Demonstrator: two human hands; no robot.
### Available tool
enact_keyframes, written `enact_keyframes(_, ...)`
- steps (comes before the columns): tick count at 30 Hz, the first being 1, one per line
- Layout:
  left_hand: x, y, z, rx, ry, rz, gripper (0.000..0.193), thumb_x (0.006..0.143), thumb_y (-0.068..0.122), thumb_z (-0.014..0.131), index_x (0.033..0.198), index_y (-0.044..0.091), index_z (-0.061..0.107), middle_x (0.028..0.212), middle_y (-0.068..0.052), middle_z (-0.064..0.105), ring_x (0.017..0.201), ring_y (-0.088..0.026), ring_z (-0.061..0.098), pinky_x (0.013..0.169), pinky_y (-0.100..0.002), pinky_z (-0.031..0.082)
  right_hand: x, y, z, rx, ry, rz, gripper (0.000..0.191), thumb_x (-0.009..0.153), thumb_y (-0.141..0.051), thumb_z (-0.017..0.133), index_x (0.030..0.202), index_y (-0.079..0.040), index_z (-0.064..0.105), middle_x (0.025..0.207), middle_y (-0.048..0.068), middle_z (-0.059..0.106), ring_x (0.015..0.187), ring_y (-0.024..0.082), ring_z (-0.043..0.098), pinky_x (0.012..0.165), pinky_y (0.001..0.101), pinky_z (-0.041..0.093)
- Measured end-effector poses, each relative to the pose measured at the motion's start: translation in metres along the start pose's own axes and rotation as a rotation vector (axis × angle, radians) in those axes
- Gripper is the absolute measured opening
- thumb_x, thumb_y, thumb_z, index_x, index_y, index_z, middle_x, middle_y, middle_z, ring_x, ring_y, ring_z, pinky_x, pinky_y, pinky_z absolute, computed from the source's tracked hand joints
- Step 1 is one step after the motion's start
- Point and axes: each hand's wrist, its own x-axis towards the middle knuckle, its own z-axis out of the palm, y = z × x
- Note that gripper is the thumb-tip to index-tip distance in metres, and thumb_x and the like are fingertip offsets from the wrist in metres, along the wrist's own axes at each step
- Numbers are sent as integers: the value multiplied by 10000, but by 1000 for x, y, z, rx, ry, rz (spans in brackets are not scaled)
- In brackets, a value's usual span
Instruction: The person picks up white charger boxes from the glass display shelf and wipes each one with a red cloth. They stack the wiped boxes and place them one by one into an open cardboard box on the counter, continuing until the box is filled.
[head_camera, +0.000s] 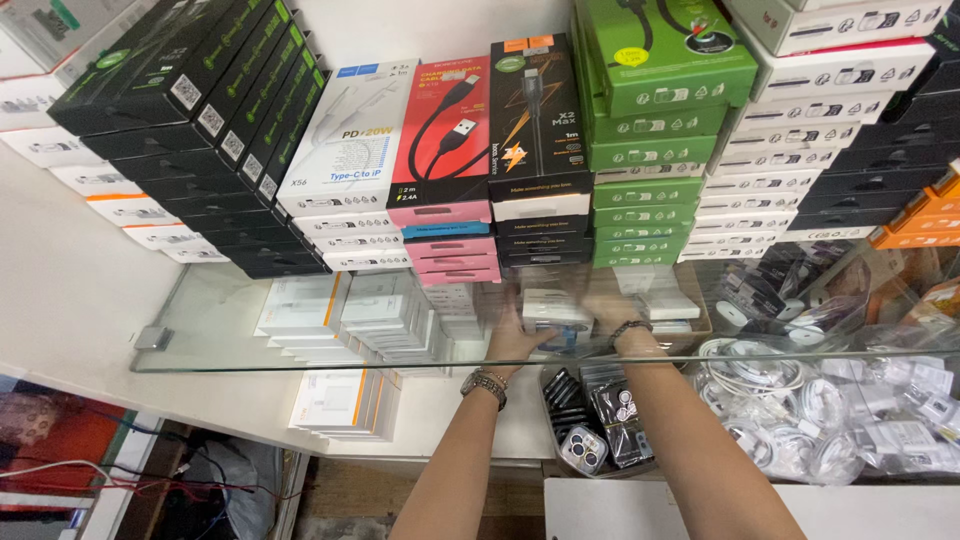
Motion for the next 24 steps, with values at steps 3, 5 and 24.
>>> enact_keyframes(3,1,-5,-1,32,22,147,1367,689,284,935,1664,105,-6,1639,-193,349,1475,-286,415,1184,-355,363,-2,0,-1,-66,17,-24,333,1029,-190,494,1294,-58,648,1261,141,685,1113,275,649,941,375,534)
enact_keyframes(5,1,-7,-4,73,98,246,1356,671,232,972,1652,89,46,1672,-205,291,1515,-302,355,1212,-368,333,-4,2,-2,-179,162,-193,311,1053,-154,470,1289,-50,644,1258,135,686,1109,267,652,936,369,541)
enact_keyframes(24,-27,-3,-3,-145,144,176,1211,650,303,971,1566,18,232,1365,-177,656,1262,-315,648,1071,-394,507,2,12,24,1101,-155,530,644,1021,-472,434,1432,12,540,1451,205,572,1290,310,546,1065,370,450)
